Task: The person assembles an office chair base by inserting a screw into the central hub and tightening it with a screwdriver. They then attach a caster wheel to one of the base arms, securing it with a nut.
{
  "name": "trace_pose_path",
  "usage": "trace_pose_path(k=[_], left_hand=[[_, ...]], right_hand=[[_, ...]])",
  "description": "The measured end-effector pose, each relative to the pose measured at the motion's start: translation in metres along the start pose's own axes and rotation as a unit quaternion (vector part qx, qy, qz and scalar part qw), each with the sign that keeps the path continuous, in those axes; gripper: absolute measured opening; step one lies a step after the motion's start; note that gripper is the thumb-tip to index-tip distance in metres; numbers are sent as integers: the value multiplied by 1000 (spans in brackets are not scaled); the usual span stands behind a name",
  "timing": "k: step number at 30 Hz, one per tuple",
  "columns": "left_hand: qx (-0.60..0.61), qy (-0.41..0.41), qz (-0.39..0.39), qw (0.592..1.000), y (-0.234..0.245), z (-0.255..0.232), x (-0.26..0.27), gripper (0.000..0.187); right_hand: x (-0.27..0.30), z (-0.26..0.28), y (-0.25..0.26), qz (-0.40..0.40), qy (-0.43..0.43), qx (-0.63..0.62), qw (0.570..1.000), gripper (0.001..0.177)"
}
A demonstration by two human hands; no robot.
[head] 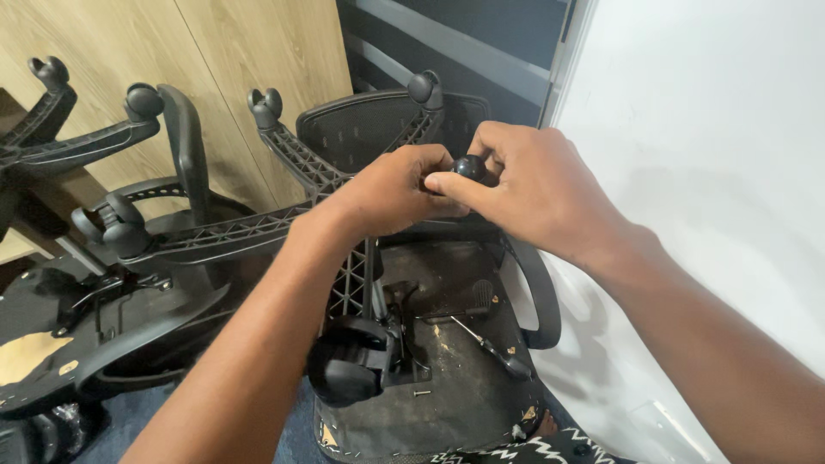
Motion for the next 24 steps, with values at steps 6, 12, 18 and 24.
trace_pose_path(k=[6,12,18,24], left_hand=[[-59,130,46,989,7,-8,4,47],[-88,172,61,979,17,-13,23,53],[-152,261,57,952,12,-13,36,71],[-88,362,2,928,-20,1,61,98]], right_hand=[[2,11,2,-6,6,-62,998,31],[2,22,-2,-21,46,-69,996,32],[-10,17,8,-40,82,-25,996,40],[-18,-11,36,-17,-4,-35,999,33]])
Point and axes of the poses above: each hand's wrist, its own x-axis away from the middle knuckle, its own y-axis out of the back of the hand, z = x × y, the point moved 8 cm from there along -x, towards the middle knuckle, and after that the axes turned 11 degrees about x, right-handed, at the moved point
